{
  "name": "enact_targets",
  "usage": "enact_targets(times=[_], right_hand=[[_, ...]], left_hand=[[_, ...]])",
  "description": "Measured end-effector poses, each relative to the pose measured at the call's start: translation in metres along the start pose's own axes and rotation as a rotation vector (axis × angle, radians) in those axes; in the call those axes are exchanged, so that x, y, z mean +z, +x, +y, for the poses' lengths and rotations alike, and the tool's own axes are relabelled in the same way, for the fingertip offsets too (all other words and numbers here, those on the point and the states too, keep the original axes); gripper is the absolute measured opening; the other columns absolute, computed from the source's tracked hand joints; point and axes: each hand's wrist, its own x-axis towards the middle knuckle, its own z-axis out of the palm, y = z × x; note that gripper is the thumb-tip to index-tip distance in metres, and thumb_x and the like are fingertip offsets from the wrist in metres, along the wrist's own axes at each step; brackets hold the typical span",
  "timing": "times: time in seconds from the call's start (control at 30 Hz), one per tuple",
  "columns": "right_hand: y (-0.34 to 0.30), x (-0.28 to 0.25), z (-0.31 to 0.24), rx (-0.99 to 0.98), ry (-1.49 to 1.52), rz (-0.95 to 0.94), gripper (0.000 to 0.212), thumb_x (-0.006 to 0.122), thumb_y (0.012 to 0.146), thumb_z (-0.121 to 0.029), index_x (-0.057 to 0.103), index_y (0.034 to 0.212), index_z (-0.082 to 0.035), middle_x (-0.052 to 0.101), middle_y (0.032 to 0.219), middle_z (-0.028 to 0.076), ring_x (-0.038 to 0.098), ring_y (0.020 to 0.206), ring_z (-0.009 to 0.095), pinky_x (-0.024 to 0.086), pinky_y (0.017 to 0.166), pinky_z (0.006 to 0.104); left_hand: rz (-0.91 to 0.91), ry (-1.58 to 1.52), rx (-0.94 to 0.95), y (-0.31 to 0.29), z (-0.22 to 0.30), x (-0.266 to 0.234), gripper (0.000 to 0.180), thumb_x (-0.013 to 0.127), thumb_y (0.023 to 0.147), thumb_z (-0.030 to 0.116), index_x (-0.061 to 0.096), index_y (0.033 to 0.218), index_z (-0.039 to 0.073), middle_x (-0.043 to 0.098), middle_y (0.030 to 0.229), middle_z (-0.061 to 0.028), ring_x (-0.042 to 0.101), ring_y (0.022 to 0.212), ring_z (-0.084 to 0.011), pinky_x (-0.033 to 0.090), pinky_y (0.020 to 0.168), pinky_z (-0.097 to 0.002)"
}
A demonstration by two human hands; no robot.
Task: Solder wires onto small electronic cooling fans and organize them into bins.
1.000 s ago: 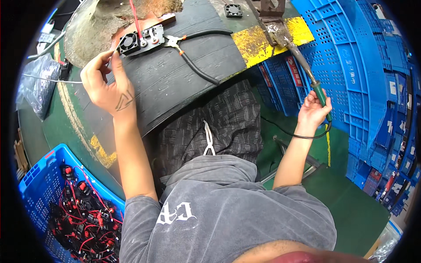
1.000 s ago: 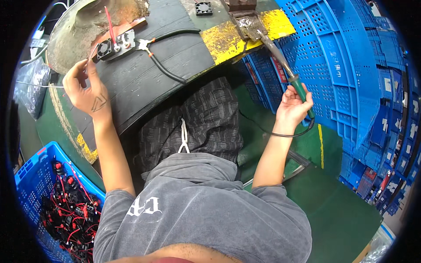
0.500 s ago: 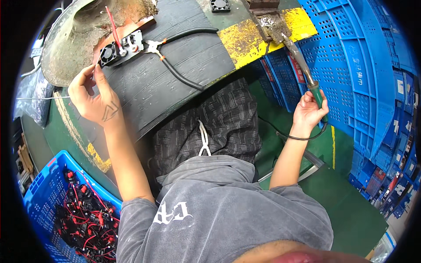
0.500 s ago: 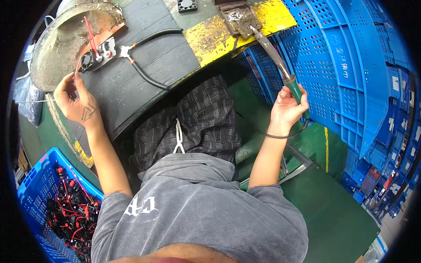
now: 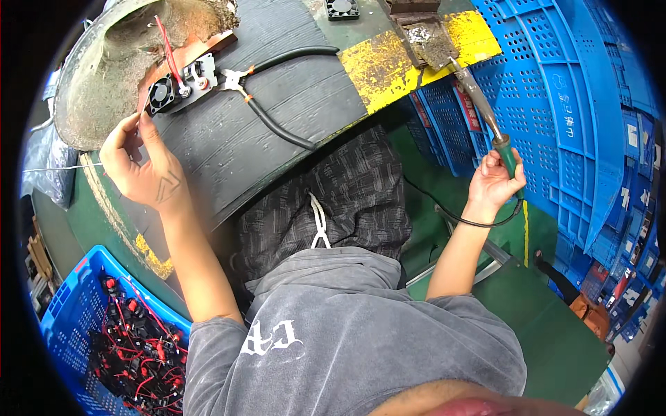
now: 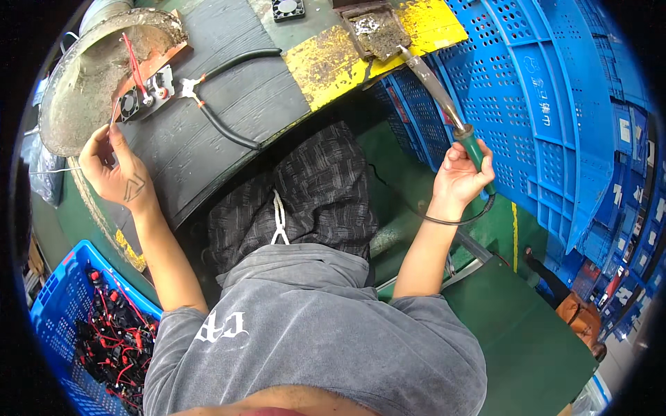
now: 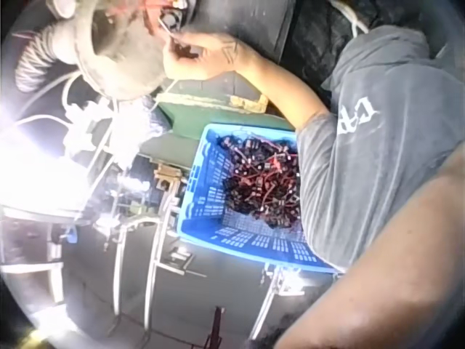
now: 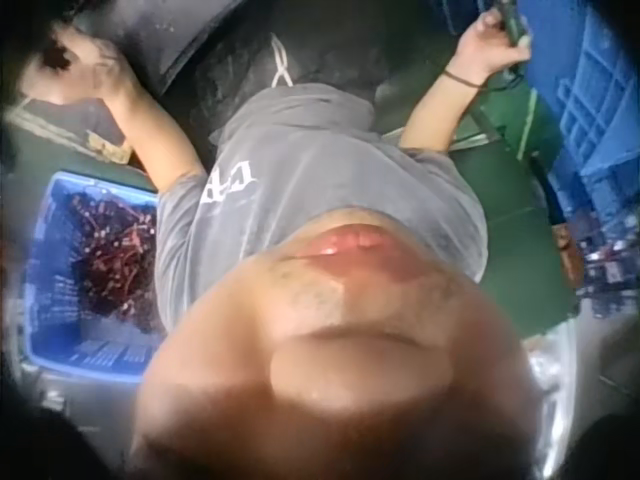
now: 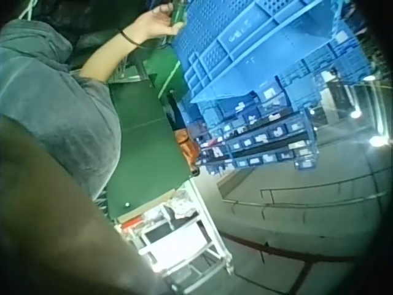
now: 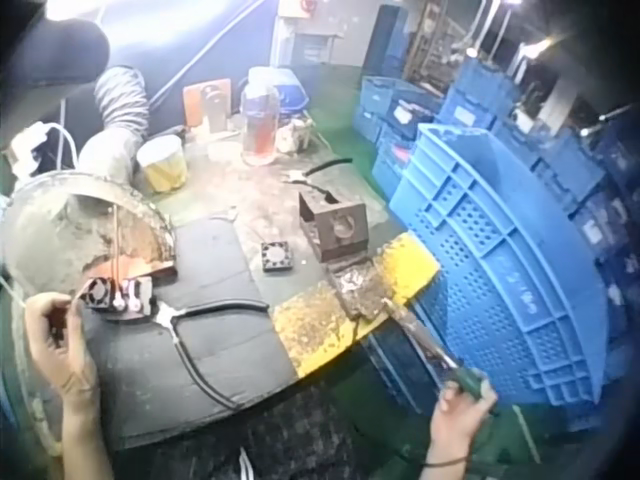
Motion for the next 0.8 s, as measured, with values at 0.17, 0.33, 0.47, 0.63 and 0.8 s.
enact_targets(times=[0.17, 0.33, 0.47, 0.63, 0.8], right_hand=[[0.001, 0.006, 0.000, -0.007, -0.026, -0.010, 0.038, 0.058, 0.092, -0.039, 0.066, 0.111, -0.007, 0.068, 0.086, 0.018, 0.060, 0.067, 0.023, 0.045, 0.049, 0.0282], [-0.002, -0.002, -0.002, -0.034, -0.036, -0.041, 0.036, 0.058, 0.091, -0.037, 0.065, 0.110, -0.007, 0.067, 0.089, 0.019, 0.061, 0.070, 0.025, 0.047, 0.051, 0.0285], [-0.003, -0.003, -0.004, -0.061, -0.059, -0.081, 0.034, 0.059, 0.090, -0.034, 0.065, 0.110, -0.007, 0.067, 0.091, 0.020, 0.062, 0.073, 0.026, 0.049, 0.053, 0.0292], [-0.005, -0.001, -0.008, -0.069, -0.051, -0.042, 0.033, 0.060, 0.088, -0.032, 0.065, 0.109, -0.007, 0.067, 0.091, 0.020, 0.061, 0.073, 0.027, 0.048, 0.054, 0.0295], [-0.007, 0.002, -0.015, -0.068, -0.053, -0.085, 0.033, 0.060, 0.087, -0.032, 0.065, 0.108, -0.006, 0.067, 0.089, 0.021, 0.061, 0.072, 0.027, 0.047, 0.054, 0.0295]], left_hand=[[0.013, -0.034, -0.021, 0.000, -0.001, 0.000, 0.011, 0.077, 0.087, 0.006, 0.070, 0.095, 0.004, 0.064, 0.086, -0.0017, 0.053, 0.069, -0.0093, 0.043, 0.063, -0.0229], [0.025, -0.061, -0.028, 0.000, -0.001, 0.001, 0.011, 0.077, 0.087, 0.006, 0.070, 0.094, 0.004, 0.064, 0.086, -0.0015, 0.052, 0.069, -0.0092, 0.042, 0.062, -0.0230], [0.014, -0.058, -0.034, 0.000, 0.002, -0.001, 0.010, 0.076, 0.087, 0.007, 0.070, 0.094, 0.004, 0.063, 0.086, -0.0014, 0.051, 0.069, -0.0091, 0.042, 0.062, -0.0233], [0.009, -0.046, -0.041, 0.000, 0.002, -0.001, 0.010, 0.076, 0.088, 0.008, 0.070, 0.094, 0.004, 0.063, 0.085, -0.0011, 0.050, 0.069, -0.0091, 0.041, 0.062, -0.0234], [0.010, -0.046, -0.045, 0.000, 0.003, -0.002, 0.010, 0.076, 0.088, 0.008, 0.070, 0.094, 0.004, 0.063, 0.086, -0.0009, 0.050, 0.069, -0.0091, 0.041, 0.062, -0.0234]])
